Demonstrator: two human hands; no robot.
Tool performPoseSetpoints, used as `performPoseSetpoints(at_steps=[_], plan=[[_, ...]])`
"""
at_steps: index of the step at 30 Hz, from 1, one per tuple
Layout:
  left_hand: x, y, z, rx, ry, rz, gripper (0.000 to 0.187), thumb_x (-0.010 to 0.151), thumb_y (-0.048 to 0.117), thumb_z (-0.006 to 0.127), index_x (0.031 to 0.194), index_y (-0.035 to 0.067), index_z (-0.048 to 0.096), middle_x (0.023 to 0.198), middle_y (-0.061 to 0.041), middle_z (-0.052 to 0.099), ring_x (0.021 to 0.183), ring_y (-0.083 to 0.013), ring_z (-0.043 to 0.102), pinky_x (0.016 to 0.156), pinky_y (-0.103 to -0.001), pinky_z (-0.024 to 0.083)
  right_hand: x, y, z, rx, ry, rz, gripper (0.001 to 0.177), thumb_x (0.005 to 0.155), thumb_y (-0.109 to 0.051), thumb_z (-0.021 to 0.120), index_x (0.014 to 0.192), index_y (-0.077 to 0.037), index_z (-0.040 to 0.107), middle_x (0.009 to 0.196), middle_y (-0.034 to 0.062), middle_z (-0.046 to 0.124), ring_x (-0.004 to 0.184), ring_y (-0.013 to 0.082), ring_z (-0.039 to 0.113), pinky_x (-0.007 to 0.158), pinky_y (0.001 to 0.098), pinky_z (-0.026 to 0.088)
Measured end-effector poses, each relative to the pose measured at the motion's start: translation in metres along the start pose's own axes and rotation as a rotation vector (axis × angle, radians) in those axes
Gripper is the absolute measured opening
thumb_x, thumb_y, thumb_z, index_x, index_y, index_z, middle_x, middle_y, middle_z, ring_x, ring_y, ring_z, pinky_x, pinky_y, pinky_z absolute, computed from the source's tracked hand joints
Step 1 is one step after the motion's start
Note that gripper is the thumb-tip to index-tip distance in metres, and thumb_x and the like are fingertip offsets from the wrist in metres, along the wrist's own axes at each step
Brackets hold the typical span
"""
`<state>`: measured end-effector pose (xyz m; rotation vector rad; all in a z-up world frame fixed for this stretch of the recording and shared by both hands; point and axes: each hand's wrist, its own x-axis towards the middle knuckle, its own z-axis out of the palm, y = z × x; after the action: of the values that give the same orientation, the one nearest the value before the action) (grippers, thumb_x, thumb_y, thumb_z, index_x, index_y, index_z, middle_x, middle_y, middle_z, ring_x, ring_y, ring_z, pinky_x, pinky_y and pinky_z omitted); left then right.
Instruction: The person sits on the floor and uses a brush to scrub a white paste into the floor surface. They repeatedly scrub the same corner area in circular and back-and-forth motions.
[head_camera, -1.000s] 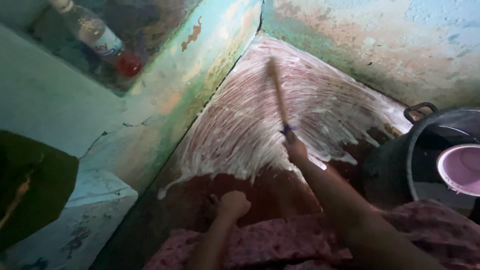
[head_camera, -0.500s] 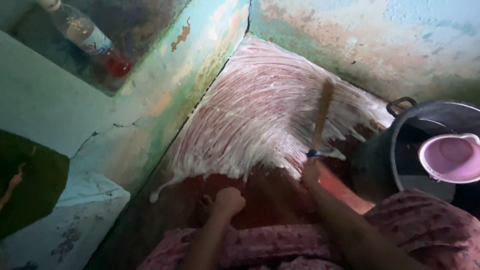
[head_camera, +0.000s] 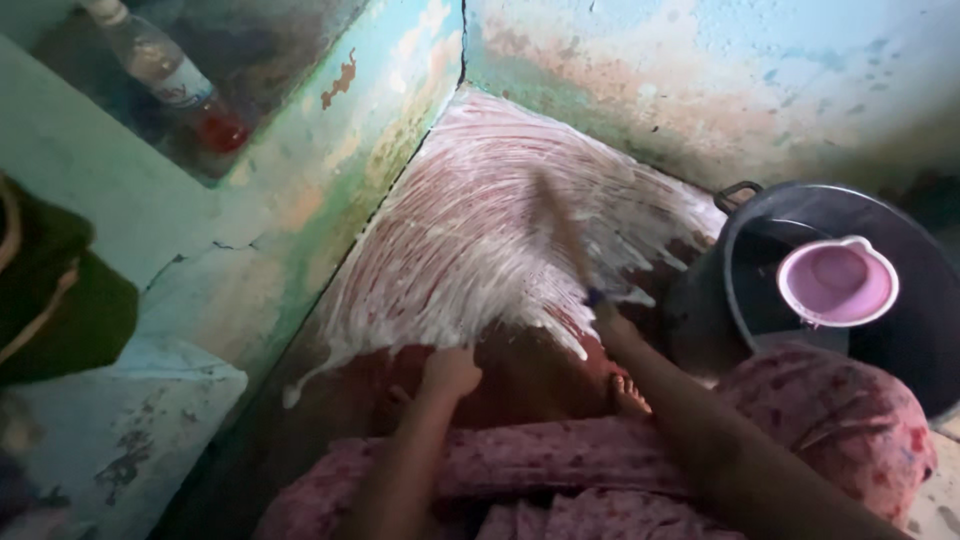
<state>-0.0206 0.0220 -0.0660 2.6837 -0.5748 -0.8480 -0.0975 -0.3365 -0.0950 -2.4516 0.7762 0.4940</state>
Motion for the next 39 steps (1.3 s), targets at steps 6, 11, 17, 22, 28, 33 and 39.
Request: performPoseSetpoints(at_steps=[6,11,17,22,28,33,39], plan=[[0.016,0.017,-0.002,0.056,0.014,0.030,0.035,0.086,0.025,0.060,0.109,0.002,0.076,0.116,-0.024,0.072,0.111,-0.0413,0.068,0.098,-0.051,0.053,-0.026,0.004,-0.003,0.084,0.004,0.001,0.043,0.100,-0.023,0.062,0.143,-0.019,0.055,0.098,0.0176,0.071,0.087,0.0287,0.066,0.074,0.0423,0.053],[0.017,0.018,-0.006,0.101,0.052,0.112,0.034,0.085,0.024,0.060,0.110,0.005,0.076,0.120,-0.019,0.071,0.113,-0.0393,0.067,0.096,-0.050,0.054,-0.028,-0.020,0.017,0.318,-0.171,-0.217,0.045,0.101,-0.017,0.061,0.145,-0.024,0.055,0.098,0.0169,0.070,0.087,0.0275,0.064,0.072,0.0416,0.051],[0.019,0.022,-0.006,0.141,0.039,0.043,0.037,0.086,0.030,0.063,0.111,0.004,0.076,0.120,-0.020,0.070,0.113,-0.0394,0.068,0.095,-0.049,0.055,-0.033,0.004,-0.021,0.249,-0.139,-0.604,0.050,0.093,-0.011,0.073,0.139,-0.028,0.060,0.100,0.0145,0.075,0.082,0.0264,0.069,0.067,0.0430,0.057],[0.015,0.008,-0.002,0.132,0.098,0.032,0.039,0.085,0.032,0.064,0.111,0.006,0.077,0.115,-0.021,0.073,0.111,-0.0392,0.069,0.095,-0.050,0.056,-0.035,0.028,-0.056,-0.131,-0.252,-0.061,0.088,0.086,-0.009,0.070,0.159,-0.039,0.032,0.100,0.0221,0.073,0.079,0.0335,0.071,0.071,0.0467,0.058],[0.011,-0.003,-0.014,0.213,0.137,-0.017,0.049,0.094,0.048,0.056,0.110,0.006,0.077,0.115,-0.021,0.074,0.109,-0.0394,0.071,0.096,-0.050,0.055,-0.048,0.017,-0.021,0.180,-0.119,-0.575,0.087,0.079,-0.012,0.088,0.152,-0.020,0.040,0.133,0.0168,0.061,0.100,0.0347,0.067,0.081,0.0494,0.057],[0.003,0.002,-0.016,0.211,0.133,-0.038,0.051,0.098,0.049,0.052,0.112,0.007,0.077,0.116,-0.022,0.072,0.110,-0.0409,0.069,0.096,-0.051,0.054,-0.045,0.012,-0.018,0.226,-0.205,-0.640,0.077,0.082,-0.015,0.083,0.148,-0.022,0.044,0.129,0.0170,0.063,0.101,0.0357,0.068,0.081,0.0494,0.057],[0.014,-0.003,-0.009,0.213,0.111,-0.039,0.045,0.094,0.043,0.054,0.112,0.009,0.078,0.119,-0.020,0.073,0.113,-0.0382,0.069,0.099,-0.049,0.055,-0.053,0.061,-0.051,-0.518,-0.296,-0.238,0.064,0.086,-0.019,0.078,0.144,-0.026,0.050,0.125,0.0172,0.065,0.101,0.0370,0.068,0.082,0.0494,0.057]])
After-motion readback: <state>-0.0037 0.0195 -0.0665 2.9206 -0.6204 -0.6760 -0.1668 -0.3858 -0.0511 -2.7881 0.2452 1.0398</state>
